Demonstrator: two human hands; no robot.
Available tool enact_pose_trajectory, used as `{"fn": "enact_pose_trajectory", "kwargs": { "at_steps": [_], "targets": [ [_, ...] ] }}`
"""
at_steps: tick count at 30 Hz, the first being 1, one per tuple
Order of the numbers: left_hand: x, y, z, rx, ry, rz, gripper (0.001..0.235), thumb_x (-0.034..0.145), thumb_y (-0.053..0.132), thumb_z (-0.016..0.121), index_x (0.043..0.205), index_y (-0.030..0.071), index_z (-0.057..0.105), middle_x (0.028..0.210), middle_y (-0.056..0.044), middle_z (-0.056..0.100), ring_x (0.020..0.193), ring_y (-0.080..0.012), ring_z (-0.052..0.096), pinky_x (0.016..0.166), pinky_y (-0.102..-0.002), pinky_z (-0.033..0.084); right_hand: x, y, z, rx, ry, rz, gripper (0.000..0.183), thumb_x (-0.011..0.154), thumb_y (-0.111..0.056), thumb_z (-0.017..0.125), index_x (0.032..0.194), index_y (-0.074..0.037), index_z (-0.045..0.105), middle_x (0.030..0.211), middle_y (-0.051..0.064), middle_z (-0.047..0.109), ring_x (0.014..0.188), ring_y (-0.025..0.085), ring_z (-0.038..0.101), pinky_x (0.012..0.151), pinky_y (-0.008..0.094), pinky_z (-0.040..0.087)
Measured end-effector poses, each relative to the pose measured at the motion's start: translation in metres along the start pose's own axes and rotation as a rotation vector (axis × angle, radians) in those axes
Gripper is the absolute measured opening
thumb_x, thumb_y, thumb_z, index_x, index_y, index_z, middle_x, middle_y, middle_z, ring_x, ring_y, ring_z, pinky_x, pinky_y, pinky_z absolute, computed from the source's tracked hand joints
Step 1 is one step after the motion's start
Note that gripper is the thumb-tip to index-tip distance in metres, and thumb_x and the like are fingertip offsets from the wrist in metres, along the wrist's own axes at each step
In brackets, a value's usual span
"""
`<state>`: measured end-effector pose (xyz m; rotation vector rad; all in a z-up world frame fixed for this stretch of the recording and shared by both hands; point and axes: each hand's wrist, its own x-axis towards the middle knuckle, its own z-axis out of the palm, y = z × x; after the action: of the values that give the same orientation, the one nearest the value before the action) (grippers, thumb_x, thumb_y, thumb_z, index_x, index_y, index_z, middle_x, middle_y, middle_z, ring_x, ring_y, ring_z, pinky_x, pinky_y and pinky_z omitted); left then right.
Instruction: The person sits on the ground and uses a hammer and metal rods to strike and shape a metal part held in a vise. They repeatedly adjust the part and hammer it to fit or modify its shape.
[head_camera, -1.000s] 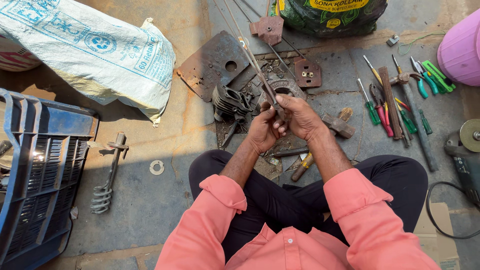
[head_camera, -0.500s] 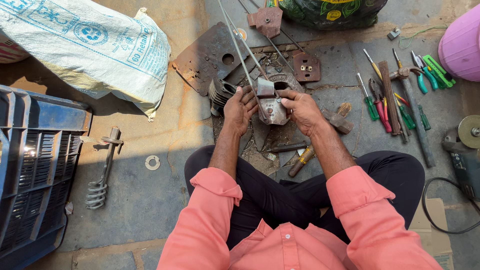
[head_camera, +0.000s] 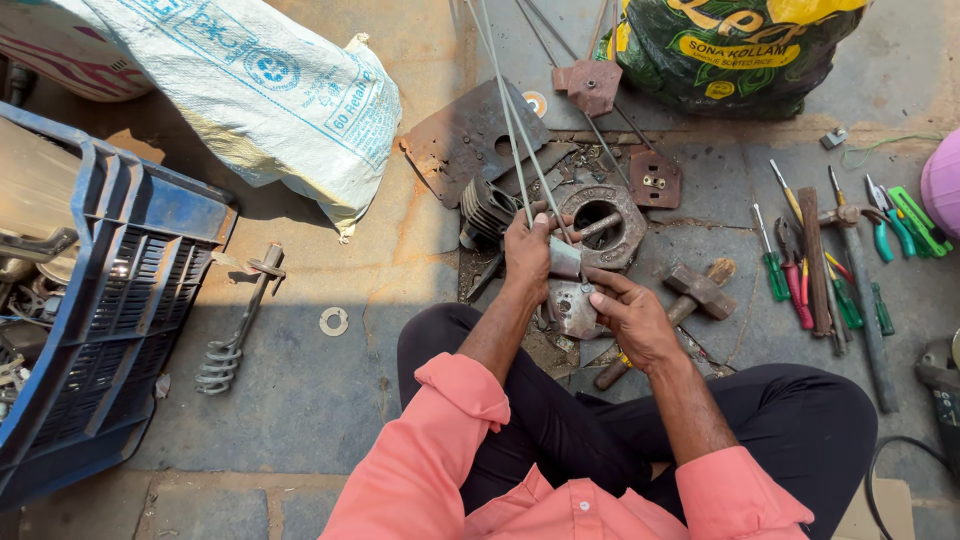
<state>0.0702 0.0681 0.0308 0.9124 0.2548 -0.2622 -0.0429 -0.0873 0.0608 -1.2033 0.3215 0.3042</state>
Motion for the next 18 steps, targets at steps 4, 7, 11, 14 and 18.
{"fn": "enact_pose_trajectory", "kwargs": {
  "at_steps": [4, 7, 11, 14, 18],
  "targets": [
    [-0.009, 0.005, 0.014, 0.061, 0.028, 0.148, 0.031, 0.110, 0.015, 0.046, 0.137, -0.001, 0.049, 0.096, -0.013, 0.067, 0.073, -0.0193, 0.069, 0.063, -0.034, 0.059, -0.021, -0.004, -0.006, -0.029, 0.080, -0.066, 0.059, 0.093, -0.017, 0.070, 0.148, -0.002, 0.052, 0.120, 0.008, 0.068, 0.105, 0.015, 0.065, 0.087, 0.031, 0.054],
    [-0.008, 0.015, 0.019, 0.045, 0.042, 0.252, 0.030, 0.112, 0.014, 0.048, 0.137, -0.002, 0.050, 0.094, -0.013, 0.066, 0.072, -0.0190, 0.067, 0.063, -0.033, 0.058, -0.034, 0.003, -0.015, -0.097, 0.149, -0.042, 0.064, 0.092, -0.023, 0.070, 0.148, -0.001, 0.050, 0.123, 0.011, 0.066, 0.107, 0.020, 0.067, 0.091, 0.036, 0.057],
    [0.006, 0.034, 0.008, -0.153, 0.028, 0.141, 0.031, 0.109, 0.013, 0.046, 0.135, -0.003, 0.050, 0.104, -0.012, 0.068, 0.084, -0.0187, 0.072, 0.069, -0.033, 0.061, -0.045, 0.024, -0.031, -0.166, 0.223, 0.061, 0.065, 0.090, -0.028, 0.069, 0.145, 0.003, 0.050, 0.123, 0.019, 0.069, 0.110, 0.028, 0.071, 0.095, 0.041, 0.058],
    [0.016, 0.035, -0.008, -0.393, 0.123, -0.094, 0.032, 0.102, 0.014, 0.046, 0.133, 0.005, 0.049, 0.104, -0.011, 0.067, 0.084, -0.0198, 0.072, 0.069, -0.038, 0.065, -0.052, 0.042, -0.042, -0.208, 0.230, 0.115, 0.065, 0.092, -0.030, 0.068, 0.145, 0.004, 0.051, 0.124, 0.022, 0.071, 0.111, 0.030, 0.070, 0.094, 0.040, 0.057],
    [0.019, 0.021, -0.017, -0.028, 0.265, 0.012, 0.037, 0.097, 0.004, 0.057, 0.134, 0.002, 0.051, 0.099, -0.013, 0.066, 0.076, -0.0203, 0.068, 0.061, -0.036, 0.057, -0.054, 0.058, -0.046, -0.226, 0.240, 0.154, 0.064, 0.092, -0.029, 0.068, 0.143, 0.006, 0.052, 0.121, 0.025, 0.072, 0.109, 0.032, 0.072, 0.093, 0.041, 0.058]
  ]
}}
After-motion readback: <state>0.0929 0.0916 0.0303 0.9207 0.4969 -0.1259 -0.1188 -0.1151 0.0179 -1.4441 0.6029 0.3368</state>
